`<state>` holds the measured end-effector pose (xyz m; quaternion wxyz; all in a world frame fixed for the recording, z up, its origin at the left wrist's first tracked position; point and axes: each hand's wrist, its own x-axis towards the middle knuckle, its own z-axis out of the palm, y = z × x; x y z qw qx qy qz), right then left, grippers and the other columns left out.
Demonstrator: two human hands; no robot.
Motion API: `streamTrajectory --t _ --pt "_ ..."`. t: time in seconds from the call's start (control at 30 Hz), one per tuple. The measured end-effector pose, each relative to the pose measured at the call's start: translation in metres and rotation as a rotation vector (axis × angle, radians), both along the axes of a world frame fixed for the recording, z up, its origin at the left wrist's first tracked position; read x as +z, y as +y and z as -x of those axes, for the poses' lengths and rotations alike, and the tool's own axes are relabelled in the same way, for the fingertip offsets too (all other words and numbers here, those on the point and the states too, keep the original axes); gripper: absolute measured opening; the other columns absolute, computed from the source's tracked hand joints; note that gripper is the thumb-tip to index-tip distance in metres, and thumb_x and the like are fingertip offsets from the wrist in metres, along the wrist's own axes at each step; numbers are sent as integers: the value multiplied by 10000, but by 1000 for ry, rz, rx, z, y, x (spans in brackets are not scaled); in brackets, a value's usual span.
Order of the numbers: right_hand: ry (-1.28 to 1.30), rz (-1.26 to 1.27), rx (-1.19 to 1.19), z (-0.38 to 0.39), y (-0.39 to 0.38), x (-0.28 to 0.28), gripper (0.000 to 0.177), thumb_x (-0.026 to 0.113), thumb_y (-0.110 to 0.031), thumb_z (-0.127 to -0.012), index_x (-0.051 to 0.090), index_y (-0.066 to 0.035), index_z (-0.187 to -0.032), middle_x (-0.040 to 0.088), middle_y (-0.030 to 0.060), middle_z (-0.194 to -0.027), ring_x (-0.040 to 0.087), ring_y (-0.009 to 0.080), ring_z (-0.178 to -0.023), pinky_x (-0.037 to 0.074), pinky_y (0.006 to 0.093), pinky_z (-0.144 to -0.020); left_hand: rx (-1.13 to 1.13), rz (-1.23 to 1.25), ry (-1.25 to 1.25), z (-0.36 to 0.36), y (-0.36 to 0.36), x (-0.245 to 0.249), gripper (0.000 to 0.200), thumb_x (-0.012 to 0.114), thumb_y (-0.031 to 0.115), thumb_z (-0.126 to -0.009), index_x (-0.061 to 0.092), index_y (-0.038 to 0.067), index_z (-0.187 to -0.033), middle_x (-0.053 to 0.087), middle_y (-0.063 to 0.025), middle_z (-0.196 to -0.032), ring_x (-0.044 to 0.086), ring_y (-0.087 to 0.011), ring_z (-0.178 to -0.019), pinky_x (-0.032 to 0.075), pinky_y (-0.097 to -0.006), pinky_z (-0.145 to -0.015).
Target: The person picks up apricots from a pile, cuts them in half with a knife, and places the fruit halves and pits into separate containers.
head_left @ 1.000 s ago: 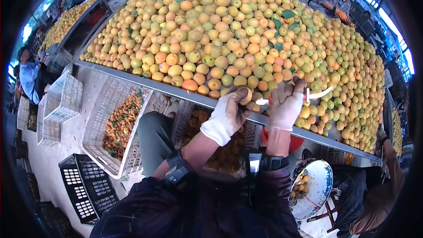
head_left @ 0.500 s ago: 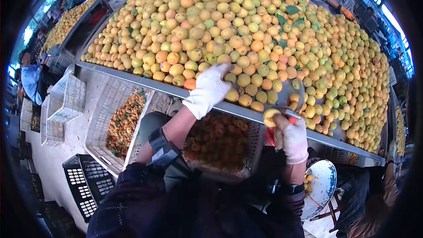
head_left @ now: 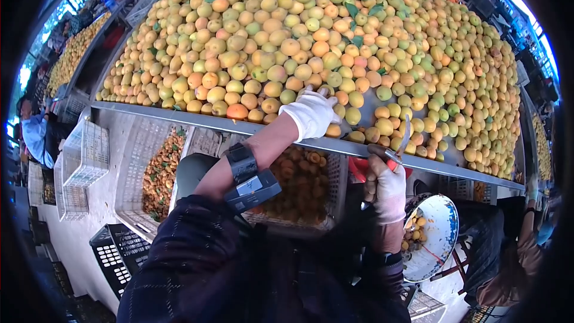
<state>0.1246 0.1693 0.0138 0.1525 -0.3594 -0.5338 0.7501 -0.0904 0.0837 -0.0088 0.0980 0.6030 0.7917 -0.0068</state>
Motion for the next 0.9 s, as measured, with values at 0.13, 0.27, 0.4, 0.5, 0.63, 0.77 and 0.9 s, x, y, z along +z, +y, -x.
streamTrajectory --t 0.13,0.27,0.4,0.5,0.63,0.77,0.9 --pt "-82 -42 50 3 1 -1 271 617 -135 -839 605 -53 -1096 449 -26 -554 388 68 -363 310 223 -323 41 -104 -28 5 0 -16 506 655 147 -646 635 292 -1131 474 -51 -1293 375 -299 -1253 269 -465 -1051" --pt "-59 -89 17 14 5 0 240 623 -127 -832 605 -42 -1056 458 -35 -566 398 68 -373 311 225 -335 162 -227 -149 -15 -13 10 500 729 254 -659 609 286 -1143 465 -52 -1315 368 -303 -1263 279 -449 -1051" --pt "71 -300 188 28 -6 13 191 630 -102 -818 602 -22 -988 524 -28 -627 451 46 -439 324 202 -384 17 -523 -87 -48 -32 44 524 731 156 -680 581 220 -1178 494 -72 -1282 422 -318 -1222 340 -435 -1022" --pt "158 19 197 21 -12 31 245 651 -69 -786 585 22 -1004 579 -1 -730 548 65 -649 438 205 -578 125 -746 -836 -59 -53 49 542 676 110 -776 477 47 -1276 525 -100 -1252 524 -231 -1135 440 -334 -940" --pt "370 -365 4 27 -34 28 383 677 -10 -738 532 41 -1089 607 66 -942 583 124 -862 480 264 -773 289 -982 -1581 -97 -66 43 474 589 133 -873 425 5 -1298 538 -103 -1206 527 -160 -1095 465 -307 -897" --pt "334 -513 138 18 -58 40 590 684 -15 -724 434 33 -1257 563 44 -924 556 135 -838 470 256 -749 345 -1340 -2035 -106 -53 12 420 512 257 -923 461 15 -1262 572 -80 -1164 557 -169 -1078 496 -325 -851" --pt "321 -550 146 -9 -48 37 478 564 -109 -857 403 31 -1285 634 90 -927 620 189 -703 507 309 -637 79 -1234 -2155 -100 -78 29 367 422 241 -959 468 -2 -1231 568 -104 -1157 589 -205 -989 512 -308 -790"
